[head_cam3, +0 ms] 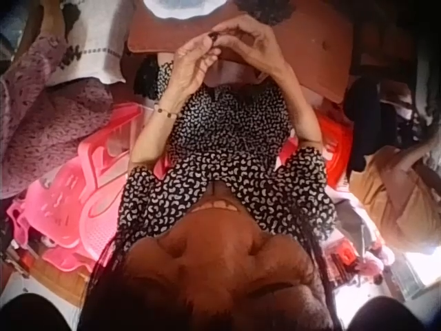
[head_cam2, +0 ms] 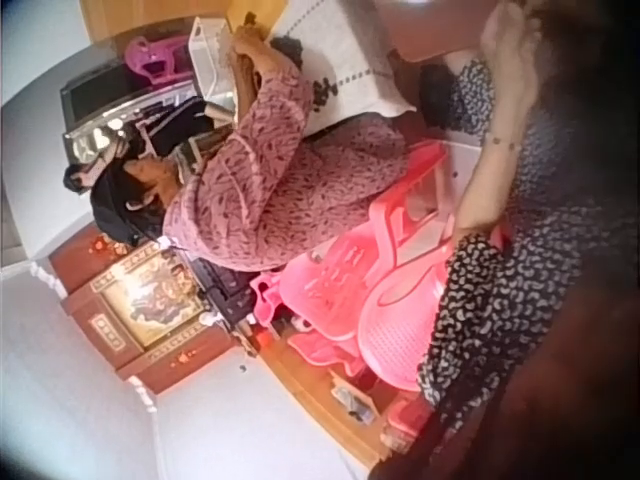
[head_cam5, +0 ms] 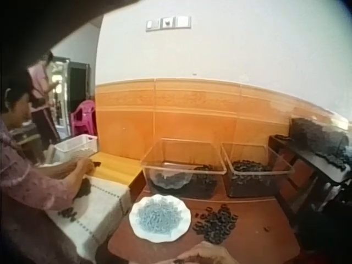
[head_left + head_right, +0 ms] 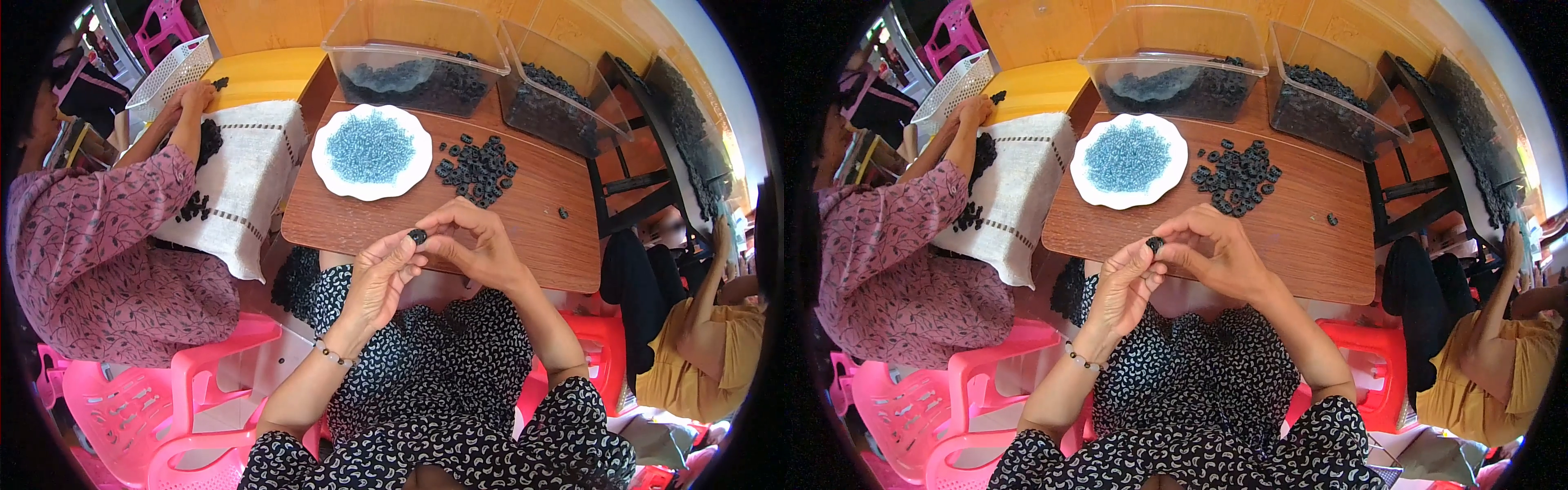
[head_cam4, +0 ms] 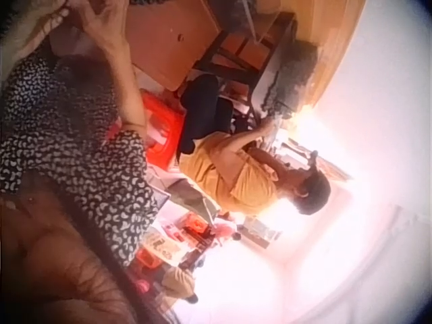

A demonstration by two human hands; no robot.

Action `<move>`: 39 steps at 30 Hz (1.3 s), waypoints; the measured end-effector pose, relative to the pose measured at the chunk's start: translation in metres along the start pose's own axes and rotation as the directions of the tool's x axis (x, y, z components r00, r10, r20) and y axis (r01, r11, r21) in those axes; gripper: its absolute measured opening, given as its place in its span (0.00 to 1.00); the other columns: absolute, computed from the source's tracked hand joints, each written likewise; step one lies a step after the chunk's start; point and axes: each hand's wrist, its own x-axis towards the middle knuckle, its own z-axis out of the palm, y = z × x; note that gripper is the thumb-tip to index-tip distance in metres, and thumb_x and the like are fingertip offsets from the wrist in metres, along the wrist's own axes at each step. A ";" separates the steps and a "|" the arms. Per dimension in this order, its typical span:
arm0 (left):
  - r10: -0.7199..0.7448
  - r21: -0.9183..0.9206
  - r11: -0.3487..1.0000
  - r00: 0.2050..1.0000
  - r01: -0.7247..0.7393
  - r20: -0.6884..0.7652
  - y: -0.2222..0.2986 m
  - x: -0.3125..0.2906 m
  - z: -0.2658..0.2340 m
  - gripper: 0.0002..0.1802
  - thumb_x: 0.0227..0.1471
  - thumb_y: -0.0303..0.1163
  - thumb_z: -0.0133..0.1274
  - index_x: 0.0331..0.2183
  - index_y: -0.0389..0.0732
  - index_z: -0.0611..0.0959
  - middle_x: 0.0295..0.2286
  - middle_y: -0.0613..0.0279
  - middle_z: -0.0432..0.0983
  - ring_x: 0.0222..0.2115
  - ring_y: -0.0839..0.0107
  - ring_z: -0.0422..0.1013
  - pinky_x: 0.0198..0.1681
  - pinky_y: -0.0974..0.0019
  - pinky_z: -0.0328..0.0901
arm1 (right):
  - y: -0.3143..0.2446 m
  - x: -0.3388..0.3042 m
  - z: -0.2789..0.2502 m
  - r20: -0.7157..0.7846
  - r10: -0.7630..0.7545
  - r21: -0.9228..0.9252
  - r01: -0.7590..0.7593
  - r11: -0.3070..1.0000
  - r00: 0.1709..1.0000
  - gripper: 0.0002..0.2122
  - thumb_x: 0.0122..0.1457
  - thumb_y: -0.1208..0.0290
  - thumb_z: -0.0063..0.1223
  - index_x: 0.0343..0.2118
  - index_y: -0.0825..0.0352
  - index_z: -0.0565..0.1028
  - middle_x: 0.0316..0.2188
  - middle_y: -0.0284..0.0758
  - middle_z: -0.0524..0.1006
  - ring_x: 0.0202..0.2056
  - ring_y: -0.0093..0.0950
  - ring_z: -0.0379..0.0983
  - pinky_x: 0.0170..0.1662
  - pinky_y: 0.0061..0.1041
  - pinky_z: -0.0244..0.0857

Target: The person picks up a black plastic component and a small blue bead by hand, inserts the bead into the component, and places the assembled piece onto the table. This process is repeated for several components and beads taken from a white plate.

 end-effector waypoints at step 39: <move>0.142 0.535 0.822 0.980 -0.194 0.137 0.007 0.003 -0.005 0.19 0.63 0.33 0.59 0.53 0.34 0.82 0.33 0.63 0.83 0.31 0.81 0.75 0.35 0.75 0.71 | 0.089 0.111 -0.055 -0.159 0.033 -0.831 -0.152 0.535 0.987 0.06 0.54 0.71 0.63 0.33 0.64 0.86 0.33 0.48 0.82 0.43 0.49 0.75 0.48 0.45 0.71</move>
